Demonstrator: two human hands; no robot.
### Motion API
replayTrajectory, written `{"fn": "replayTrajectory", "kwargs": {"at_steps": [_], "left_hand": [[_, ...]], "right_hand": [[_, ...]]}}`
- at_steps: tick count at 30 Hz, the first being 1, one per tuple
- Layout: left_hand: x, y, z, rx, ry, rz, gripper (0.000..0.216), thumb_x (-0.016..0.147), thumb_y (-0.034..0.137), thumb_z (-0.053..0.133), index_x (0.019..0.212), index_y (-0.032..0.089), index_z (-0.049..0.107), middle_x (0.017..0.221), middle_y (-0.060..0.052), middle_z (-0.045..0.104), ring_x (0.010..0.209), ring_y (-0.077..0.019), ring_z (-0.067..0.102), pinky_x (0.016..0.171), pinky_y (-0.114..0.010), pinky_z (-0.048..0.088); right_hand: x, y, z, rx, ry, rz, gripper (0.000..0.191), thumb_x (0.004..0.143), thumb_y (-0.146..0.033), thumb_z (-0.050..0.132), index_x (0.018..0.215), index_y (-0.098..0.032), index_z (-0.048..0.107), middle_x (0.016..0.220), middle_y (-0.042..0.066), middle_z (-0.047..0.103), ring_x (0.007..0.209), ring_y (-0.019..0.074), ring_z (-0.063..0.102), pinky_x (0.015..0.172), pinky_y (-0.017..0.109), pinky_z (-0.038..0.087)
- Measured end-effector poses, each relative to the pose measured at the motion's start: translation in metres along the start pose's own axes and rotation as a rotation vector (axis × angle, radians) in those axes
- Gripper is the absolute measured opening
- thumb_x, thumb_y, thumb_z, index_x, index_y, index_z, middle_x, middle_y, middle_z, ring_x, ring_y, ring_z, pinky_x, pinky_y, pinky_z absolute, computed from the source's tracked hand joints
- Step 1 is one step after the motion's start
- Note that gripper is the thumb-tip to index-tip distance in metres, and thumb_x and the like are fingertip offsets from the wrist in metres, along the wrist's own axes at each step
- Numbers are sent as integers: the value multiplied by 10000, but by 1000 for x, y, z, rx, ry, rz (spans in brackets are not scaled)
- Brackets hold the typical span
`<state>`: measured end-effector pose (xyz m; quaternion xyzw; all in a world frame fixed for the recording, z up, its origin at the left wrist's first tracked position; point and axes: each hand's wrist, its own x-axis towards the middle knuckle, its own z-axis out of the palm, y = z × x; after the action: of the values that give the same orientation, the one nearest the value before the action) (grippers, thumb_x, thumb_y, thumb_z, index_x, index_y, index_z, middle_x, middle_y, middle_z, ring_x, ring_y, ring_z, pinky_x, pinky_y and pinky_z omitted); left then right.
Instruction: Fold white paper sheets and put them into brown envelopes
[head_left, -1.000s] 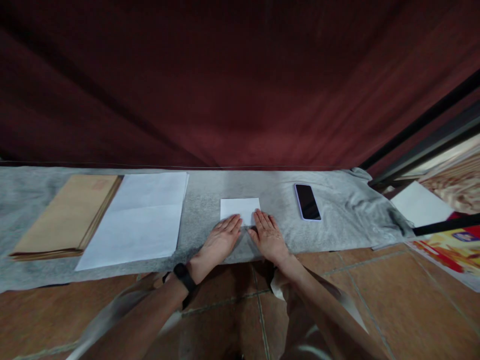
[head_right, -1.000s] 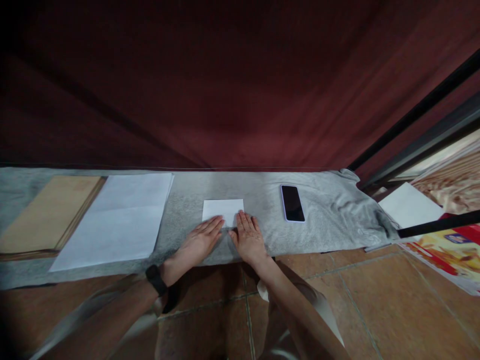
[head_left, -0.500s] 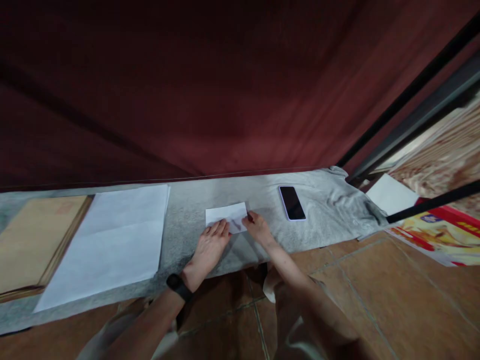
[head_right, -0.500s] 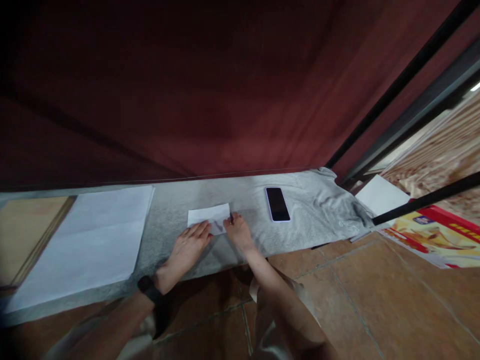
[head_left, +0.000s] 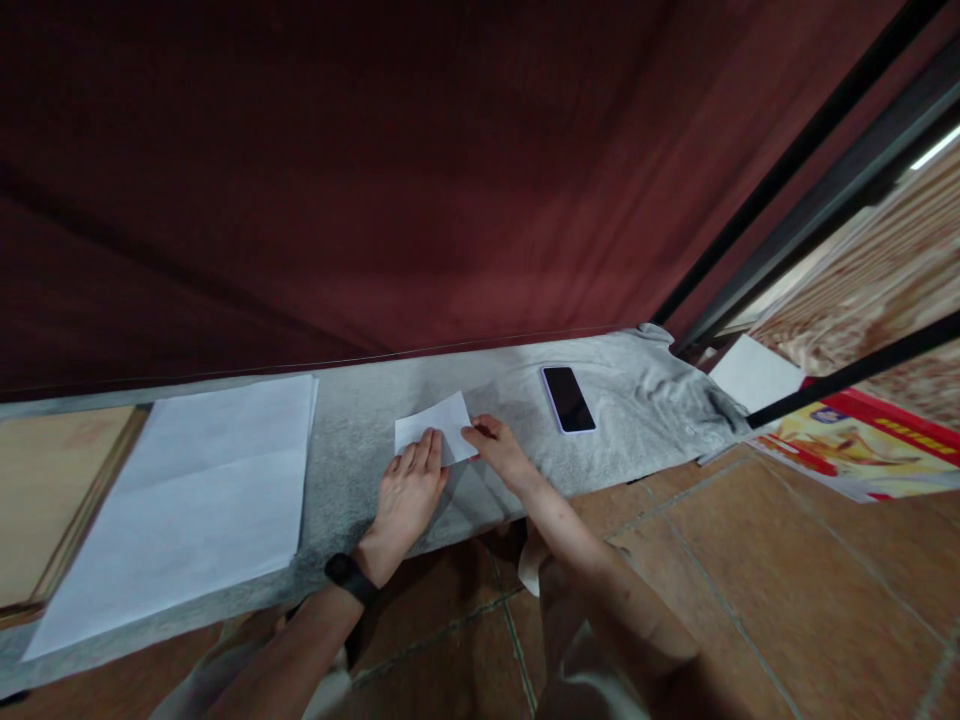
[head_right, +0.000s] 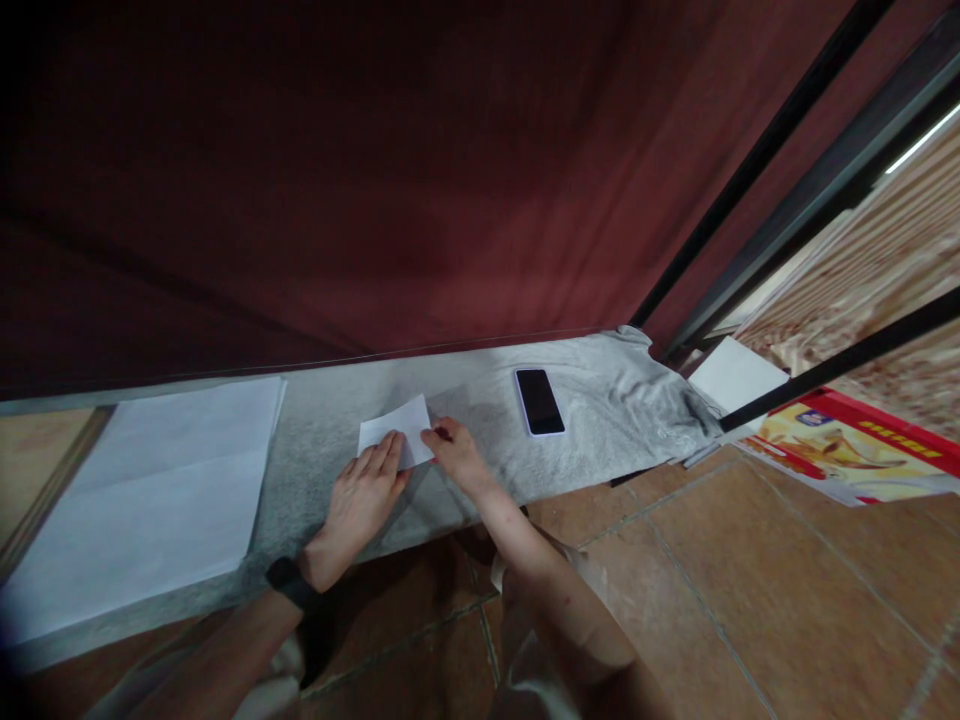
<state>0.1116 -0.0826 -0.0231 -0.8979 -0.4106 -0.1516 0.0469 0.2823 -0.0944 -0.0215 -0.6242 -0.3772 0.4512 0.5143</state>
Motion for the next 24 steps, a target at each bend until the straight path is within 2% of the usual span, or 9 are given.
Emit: {"fn": "replayTrajectory", "kwargs": {"at_steps": [4, 6, 8, 9, 12, 15, 19, 22, 24], "left_hand": [[5, -6, -13, -192, 114, -130, 409, 1003, 271, 399, 1307, 117, 625, 1318, -177, 672, 1131, -295, 652, 886, -382, 520], [10, -11, -18, -423, 195, -285, 365, 1010, 351, 416, 1093, 139, 702, 1096, -150, 742, 997, -261, 682, 796, -331, 515], [14, -15, -20, -754, 274, -492, 407, 993, 466, 460, 842, 163, 685, 829, -89, 725, 799, -213, 672, 685, -286, 493], [16, -16, -20, -949, 315, -595, 431, 971, 520, 492, 781, 171, 657, 753, -59, 698, 730, -191, 651, 648, -272, 482], [17, -12, -15, -1537, 357, -824, 407, 857, 576, 652, 864, 169, 661, 827, -35, 720, 735, -164, 653, 649, -261, 503], [14, -5, -9, -1895, 263, -944, 392, 693, 444, 840, 907, 163, 670, 947, -51, 743, 796, -163, 680, 706, -283, 551], [8, -14, -7, -2007, 166, -1065, 357, 553, 269, 904, 796, 163, 665, 890, -35, 742, 751, -149, 674, 687, -277, 567], [4, -37, -8, -1875, 156, -1100, 360, 537, 241, 882, 830, 162, 689, 854, -23, 740, 670, -113, 642, 583, -212, 507], [1, -52, -9, -1711, 89, -1036, 365, 562, 264, 860, 871, 158, 696, 841, -20, 739, 638, -103, 628, 538, -192, 461]], "right_hand": [[-8, -15, 2, 247, -106, -98, 411, 805, -622, 632, 878, -218, 657, 863, 22, 672, 803, 165, 616, 726, 282, 527], [-8, -17, 0, 265, -38, -76, 443, 813, -635, 617, 928, -212, 677, 970, 49, 696, 882, 185, 631, 790, 315, 526], [-8, -15, -1, 234, 68, -9, 431, 773, -587, 680, 971, -205, 677, 994, 55, 697, 895, 198, 632, 801, 334, 523], [-8, -13, 0, 229, 92, 35, 431, 746, -555, 718, 991, -203, 672, 980, 51, 697, 876, 199, 635, 788, 338, 526], [-11, -7, 5, 321, -16, 143, 465, 707, -511, 765, 1036, -199, 665, 967, 49, 706, 814, 191, 652, 751, 336, 537], [-16, -5, 12, 399, -120, 151, 455, 682, -481, 779, 1019, -193, 677, 952, 44, 719, 799, 180, 657, 729, 318, 544], [-11, -3, 11, 244, -54, 104, 365, 649, -397, 734, 942, -187, 683, 752, -9, 668, 679, 158, 598, 589, 269, 510], [-3, 2, 3, 30, -49, 63, 323, 695, -349, 629, 967, -185, 687, 725, -18, 653, 661, 157, 589, 528, 236, 469], [0, 5, -2, -107, -54, 24, 312, 734, -319, 584, 994, -185, 693, 750, -12, 672, 682, 161, 609, 544, 231, 465]]}}
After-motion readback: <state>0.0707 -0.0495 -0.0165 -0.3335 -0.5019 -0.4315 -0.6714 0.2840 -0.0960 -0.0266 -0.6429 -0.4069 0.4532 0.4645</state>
